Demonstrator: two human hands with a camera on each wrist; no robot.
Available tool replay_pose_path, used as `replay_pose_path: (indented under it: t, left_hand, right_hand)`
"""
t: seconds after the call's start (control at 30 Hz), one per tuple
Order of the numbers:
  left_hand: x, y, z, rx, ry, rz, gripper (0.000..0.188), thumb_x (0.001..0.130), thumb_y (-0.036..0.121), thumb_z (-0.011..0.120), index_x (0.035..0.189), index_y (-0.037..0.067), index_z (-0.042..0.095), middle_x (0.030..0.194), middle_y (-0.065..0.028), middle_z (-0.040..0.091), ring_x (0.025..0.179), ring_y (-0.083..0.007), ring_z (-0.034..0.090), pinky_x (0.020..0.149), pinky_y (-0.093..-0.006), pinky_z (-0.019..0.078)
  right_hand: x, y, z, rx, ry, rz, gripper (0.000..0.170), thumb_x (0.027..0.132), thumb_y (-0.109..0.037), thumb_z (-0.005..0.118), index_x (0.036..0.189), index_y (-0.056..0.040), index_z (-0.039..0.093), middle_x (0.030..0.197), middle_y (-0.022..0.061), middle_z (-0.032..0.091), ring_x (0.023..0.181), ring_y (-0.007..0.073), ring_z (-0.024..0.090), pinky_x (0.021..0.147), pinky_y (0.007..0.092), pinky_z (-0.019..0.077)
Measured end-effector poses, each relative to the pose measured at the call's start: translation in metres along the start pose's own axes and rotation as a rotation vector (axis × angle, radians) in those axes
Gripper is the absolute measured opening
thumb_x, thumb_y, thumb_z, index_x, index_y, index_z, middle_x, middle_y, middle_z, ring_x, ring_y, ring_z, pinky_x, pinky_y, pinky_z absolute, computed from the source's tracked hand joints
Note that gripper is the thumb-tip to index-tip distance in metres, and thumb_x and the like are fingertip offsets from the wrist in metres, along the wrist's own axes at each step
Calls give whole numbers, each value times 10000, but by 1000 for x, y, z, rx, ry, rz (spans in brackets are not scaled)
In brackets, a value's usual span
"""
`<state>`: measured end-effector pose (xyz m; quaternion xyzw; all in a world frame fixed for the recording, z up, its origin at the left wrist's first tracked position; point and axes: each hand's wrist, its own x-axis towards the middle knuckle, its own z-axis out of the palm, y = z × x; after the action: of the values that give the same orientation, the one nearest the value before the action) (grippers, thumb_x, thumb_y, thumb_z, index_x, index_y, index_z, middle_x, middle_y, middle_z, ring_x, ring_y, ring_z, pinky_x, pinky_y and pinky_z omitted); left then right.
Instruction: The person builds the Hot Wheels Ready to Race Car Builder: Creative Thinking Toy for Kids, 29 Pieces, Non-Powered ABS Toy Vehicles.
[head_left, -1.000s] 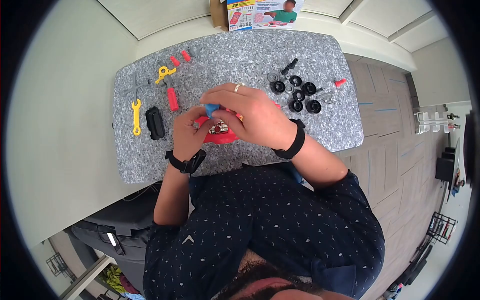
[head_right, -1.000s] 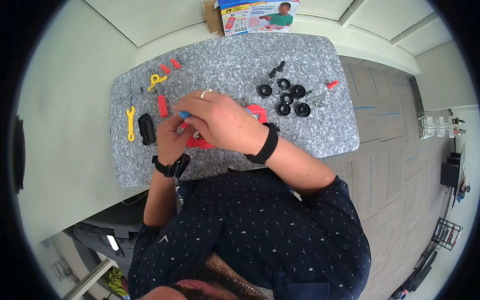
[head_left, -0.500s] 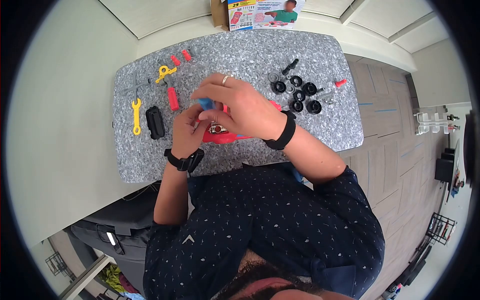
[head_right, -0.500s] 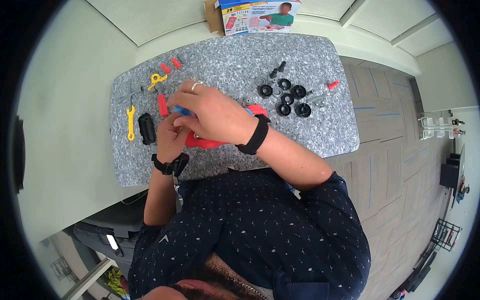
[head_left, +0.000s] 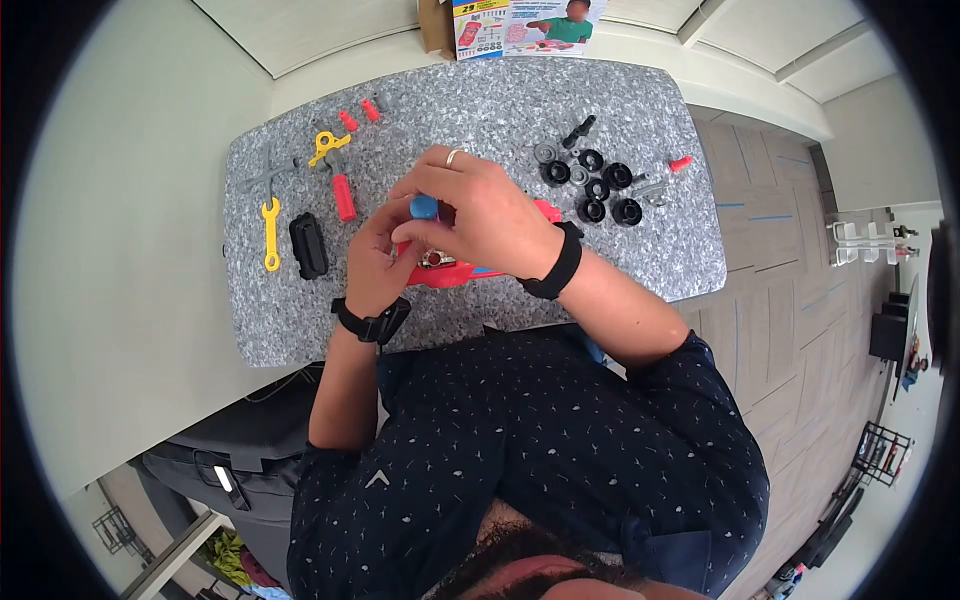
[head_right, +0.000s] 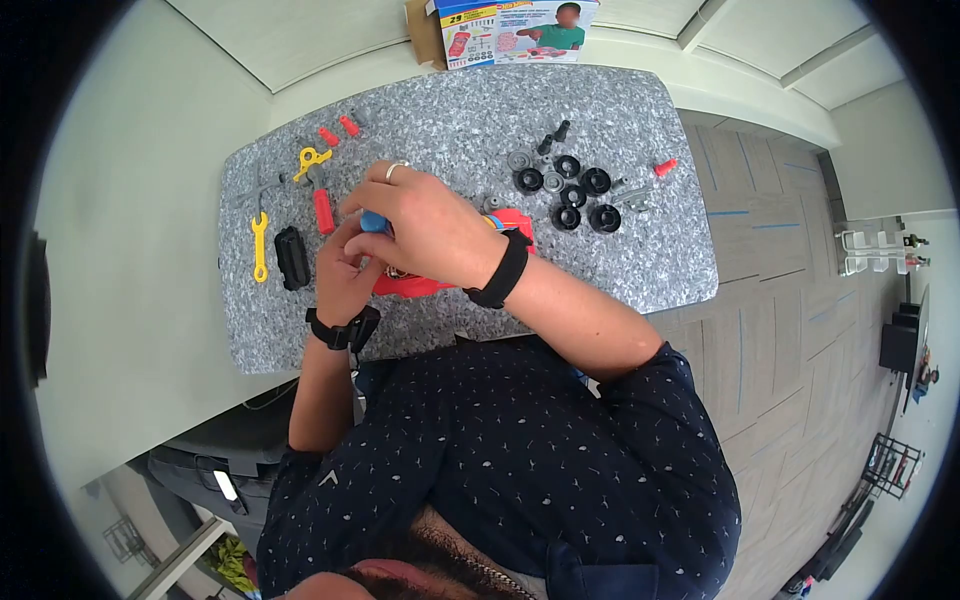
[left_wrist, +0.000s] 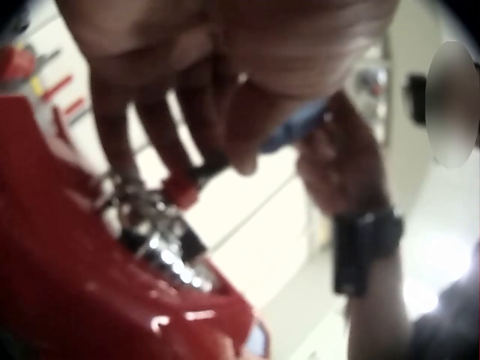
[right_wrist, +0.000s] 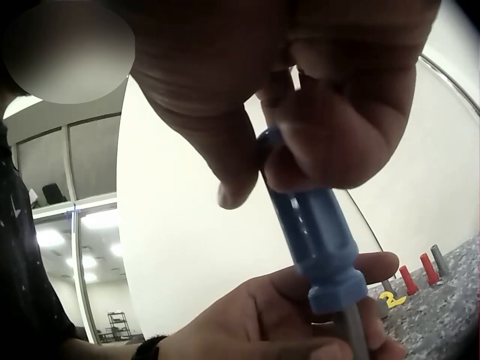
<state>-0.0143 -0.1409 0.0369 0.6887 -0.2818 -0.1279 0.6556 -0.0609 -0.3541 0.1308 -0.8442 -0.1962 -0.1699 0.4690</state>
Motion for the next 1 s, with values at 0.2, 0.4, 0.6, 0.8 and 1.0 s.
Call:
replay_pose_path:
  t: [0.2,0.4,0.6,0.8,1.0]
  left_hand:
    - [-3,-6,-4,-16,12,-67,319,1013,-18,749,1330,3,728,1170,-58,797,1066,-114,743,917,-300,601]
    - [-1,14,-2,117,-49,-55,249,1029,-18,722,1278,1,728,1089,-34,795,999,-103,737,840,-295,582]
    - [-6,-4,-2,13,20,-90,246,1039,-21,717,1285,-15,712,1084,-28,791,999,-125,745,860,-312,583]
    - [-5,-4,-2,76,-12,-51,276,1042,-9,745,1314,-17,704,1205,-72,783,1110,-153,757,969,-318,600]
    - [-8,-18,-6,10,-39,-58,397,969,51,875,1322,10,699,1306,-97,773,1196,-153,742,1027,-346,598]
  right_hand:
    - [-1,9,5,47,29,-78,411,871,-139,951,1239,-50,792,1127,112,750,897,299,750,777,403,629]
    - [-1,5,6,-18,22,-31,388,888,-127,938,1242,-54,797,1132,104,740,898,295,746,784,408,626]
    - [0,19,16,23,100,-154,342,901,-139,937,1207,-66,801,1117,105,719,886,275,739,773,402,621]
    - [-1,4,3,23,-51,34,351,913,-81,897,1251,-72,801,1241,119,746,933,328,764,803,422,630]
    - [-2,17,11,42,11,-119,407,894,-49,886,1290,-90,802,1215,124,776,916,337,776,802,434,635]
